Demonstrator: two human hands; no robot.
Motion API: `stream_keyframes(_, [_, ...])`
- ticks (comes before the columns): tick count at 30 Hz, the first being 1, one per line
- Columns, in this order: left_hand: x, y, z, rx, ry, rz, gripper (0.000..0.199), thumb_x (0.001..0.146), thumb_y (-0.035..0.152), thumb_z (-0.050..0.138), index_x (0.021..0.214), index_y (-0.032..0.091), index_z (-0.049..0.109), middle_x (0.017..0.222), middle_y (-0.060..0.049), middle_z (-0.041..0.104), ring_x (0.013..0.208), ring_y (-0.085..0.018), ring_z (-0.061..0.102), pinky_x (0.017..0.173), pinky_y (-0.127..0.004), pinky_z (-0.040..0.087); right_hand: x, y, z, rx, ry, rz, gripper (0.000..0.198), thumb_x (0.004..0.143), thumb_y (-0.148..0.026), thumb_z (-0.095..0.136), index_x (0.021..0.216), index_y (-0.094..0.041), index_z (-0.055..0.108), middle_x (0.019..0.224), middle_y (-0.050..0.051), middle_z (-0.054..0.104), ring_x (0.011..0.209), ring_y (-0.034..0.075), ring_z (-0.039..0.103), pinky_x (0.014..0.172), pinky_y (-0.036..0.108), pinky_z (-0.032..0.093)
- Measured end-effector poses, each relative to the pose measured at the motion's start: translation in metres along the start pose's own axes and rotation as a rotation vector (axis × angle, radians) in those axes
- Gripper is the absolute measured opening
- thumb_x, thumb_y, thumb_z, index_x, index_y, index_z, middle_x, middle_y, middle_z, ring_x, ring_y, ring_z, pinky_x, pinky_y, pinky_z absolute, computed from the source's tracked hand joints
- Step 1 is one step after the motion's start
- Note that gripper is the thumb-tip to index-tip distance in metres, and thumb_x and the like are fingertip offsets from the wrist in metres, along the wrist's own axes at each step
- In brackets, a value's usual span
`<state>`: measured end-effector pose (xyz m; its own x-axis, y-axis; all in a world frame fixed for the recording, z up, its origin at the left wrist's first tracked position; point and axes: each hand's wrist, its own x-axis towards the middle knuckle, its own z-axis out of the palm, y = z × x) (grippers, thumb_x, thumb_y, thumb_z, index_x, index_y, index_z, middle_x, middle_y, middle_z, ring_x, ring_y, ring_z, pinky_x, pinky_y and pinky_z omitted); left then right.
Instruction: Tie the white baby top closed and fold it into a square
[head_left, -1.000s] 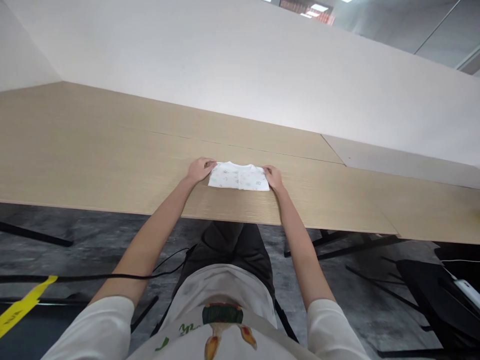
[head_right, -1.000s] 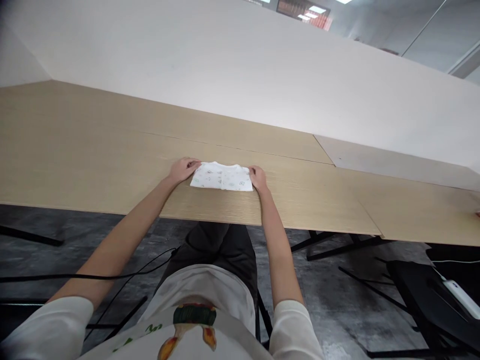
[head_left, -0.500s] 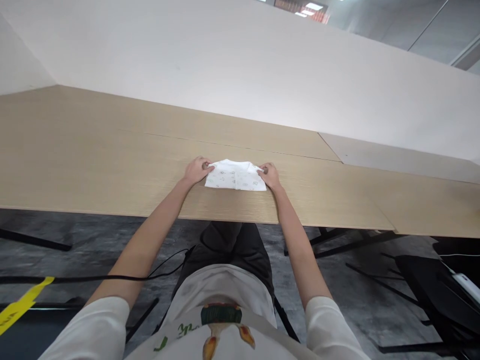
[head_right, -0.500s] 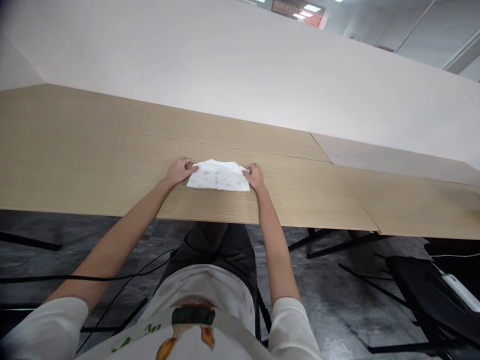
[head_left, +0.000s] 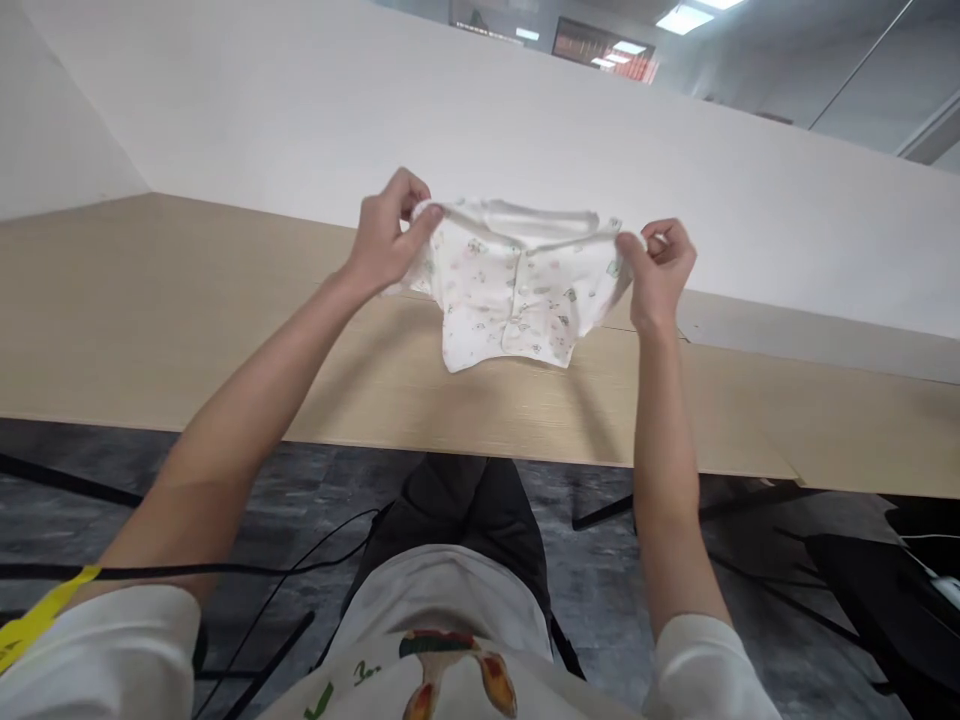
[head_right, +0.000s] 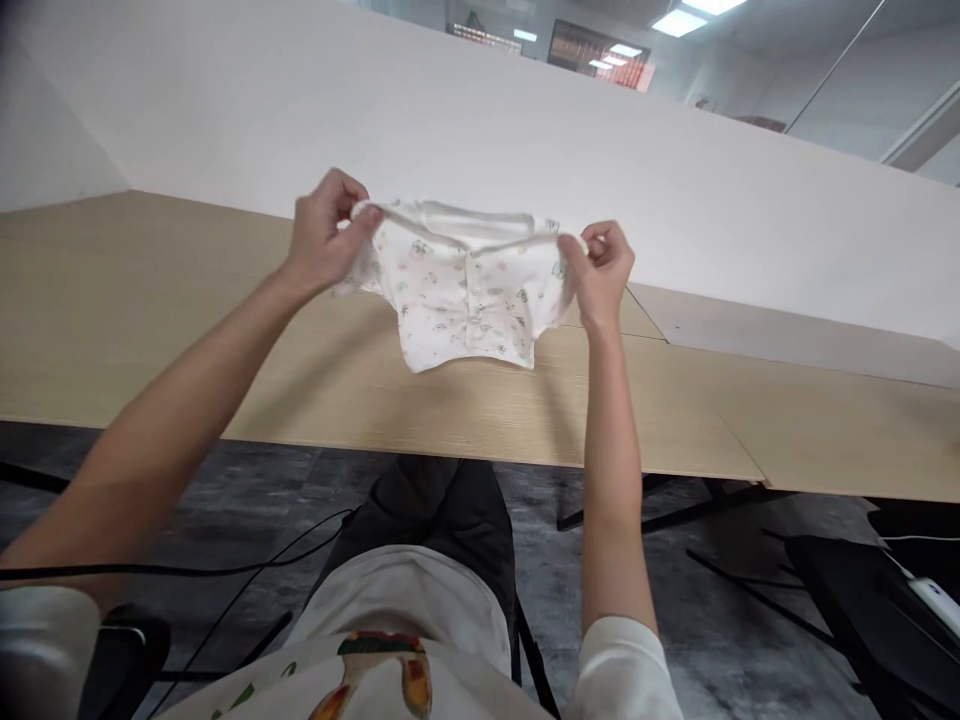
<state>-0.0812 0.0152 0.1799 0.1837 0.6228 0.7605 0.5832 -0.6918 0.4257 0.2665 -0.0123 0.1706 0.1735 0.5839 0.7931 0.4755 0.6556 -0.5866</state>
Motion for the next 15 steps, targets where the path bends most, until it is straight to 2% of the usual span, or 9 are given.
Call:
stream_keyframes(3, [0.009,0.011,-0.014,0.015,-0.015,0.024,0.048,0.093,0.053,0.039,0.110,0.010,0.050,0.078,0.001,0.055,0.084,-0.018,0.061,0.080,-0.039,0.043,0.016,-0.013,-0.017,-0.001,-0.079,-0.020,0.035,0.087,-0.053,0.054,0.093,-0.018,0.055,0.082,0.001,0.055,0.072,0.011,0.058,0.056,0.024,0.040])
stream_keyframes(5, [0.006,0.004,-0.009,-0.001,-0.072,-0.007,0.046,0.091,0.052,0.047,0.109,0.011,0.053,0.072,0.001,0.053,0.077,-0.018,0.060,0.077,-0.037,0.044,0.010,-0.007,-0.020,-0.028,-0.143,0.056,0.030,0.085,-0.047,0.060,0.091,-0.018,0.056,0.077,0.000,0.054,0.069,0.010,0.056,0.053,0.022,0.040])
stream_keyframes(7, [-0.004,-0.015,0.009,0.025,-0.193,-0.037,0.043,0.086,0.052,0.056,0.104,0.013,0.058,0.071,-0.001,0.056,0.075,-0.019,0.059,0.075,-0.035,0.045,-0.006,0.012,-0.017,-0.114,-0.245,0.185,0.026,0.081,-0.041,0.068,0.085,-0.017,0.058,0.071,0.001,0.054,0.066,0.011,0.054,0.052,0.022,0.041])
stream_keyframes(11, [-0.037,-0.069,0.065,0.244,-0.535,-0.077,0.041,0.080,0.054,0.058,0.098,0.017,0.063,0.075,-0.006,0.063,0.077,-0.025,0.060,0.073,-0.033,0.044,-0.051,0.066,0.005,-0.355,-0.484,0.448,0.026,0.071,-0.038,0.075,0.075,-0.015,0.063,0.068,0.003,0.060,0.062,0.014,0.054,0.055,0.026,0.044])
stream_keyframes(13, [-0.055,-0.095,0.089,0.343,-0.652,-0.125,0.042,0.079,0.056,0.057,0.098,0.020,0.065,0.077,-0.008,0.065,0.080,-0.027,0.061,0.073,-0.033,0.043,-0.070,0.089,0.017,-0.429,-0.539,0.531,0.025,0.066,-0.037,0.076,0.071,-0.015,0.064,0.071,0.004,0.063,0.064,0.015,0.056,0.060,0.026,0.045])
stream_keyframes(15, [-0.069,-0.117,0.102,0.382,-0.725,-0.199,0.046,0.077,0.060,0.055,0.099,0.021,0.067,0.078,-0.009,0.067,0.079,-0.028,0.061,0.072,-0.032,0.043,-0.082,0.103,0.024,-0.434,-0.554,0.595,0.025,0.062,-0.036,0.077,0.069,-0.015,0.066,0.073,0.004,0.066,0.066,0.015,0.058,0.063,0.026,0.046])
